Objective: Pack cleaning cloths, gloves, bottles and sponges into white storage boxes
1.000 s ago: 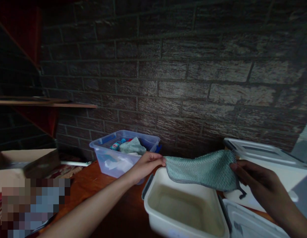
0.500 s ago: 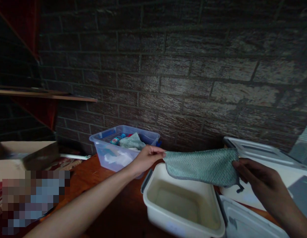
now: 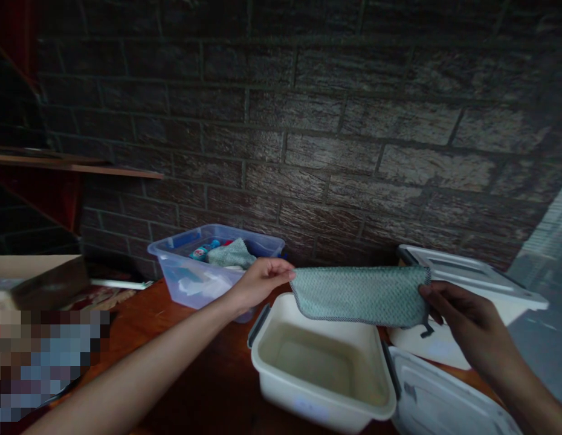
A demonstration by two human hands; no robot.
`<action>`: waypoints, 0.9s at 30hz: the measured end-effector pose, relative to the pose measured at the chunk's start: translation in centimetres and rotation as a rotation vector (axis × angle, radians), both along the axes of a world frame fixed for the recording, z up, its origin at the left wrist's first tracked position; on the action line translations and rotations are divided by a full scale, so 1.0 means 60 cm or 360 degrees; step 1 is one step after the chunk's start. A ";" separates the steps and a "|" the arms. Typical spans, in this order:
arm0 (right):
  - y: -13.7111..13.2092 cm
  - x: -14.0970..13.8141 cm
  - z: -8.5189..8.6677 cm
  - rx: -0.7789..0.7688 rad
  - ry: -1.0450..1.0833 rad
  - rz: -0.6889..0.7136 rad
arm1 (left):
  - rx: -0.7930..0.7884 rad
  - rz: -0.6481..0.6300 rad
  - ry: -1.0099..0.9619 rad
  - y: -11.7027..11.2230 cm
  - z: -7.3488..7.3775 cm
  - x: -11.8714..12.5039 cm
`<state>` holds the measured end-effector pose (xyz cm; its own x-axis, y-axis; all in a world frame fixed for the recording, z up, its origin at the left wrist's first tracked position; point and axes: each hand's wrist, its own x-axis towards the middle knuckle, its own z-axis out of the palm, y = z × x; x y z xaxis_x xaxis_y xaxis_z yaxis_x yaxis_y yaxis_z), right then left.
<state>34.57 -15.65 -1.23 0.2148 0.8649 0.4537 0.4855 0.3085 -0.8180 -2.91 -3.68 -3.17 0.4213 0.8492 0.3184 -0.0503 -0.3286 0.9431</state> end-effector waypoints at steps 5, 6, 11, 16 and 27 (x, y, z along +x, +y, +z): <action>0.007 0.001 -0.008 0.0021 0.0177 0.0103 | -0.0062 -0.0088 -0.0294 0.000 -0.012 0.013; 0.009 0.000 -0.009 0.0034 0.0247 0.0116 | -0.0206 -0.0158 -0.0443 -0.002 -0.015 0.020; 0.020 -0.036 -0.008 -0.0059 0.0716 0.0145 | -0.0988 -0.0327 -0.0893 -0.019 -0.012 0.054; 0.024 -0.079 -0.001 -0.0186 0.0940 0.0060 | -0.1415 -0.0520 -0.0954 -0.043 0.006 0.055; 0.027 -0.068 -0.009 -0.0234 0.0917 0.0042 | -0.0885 -0.0292 -0.0552 -0.047 -0.036 0.032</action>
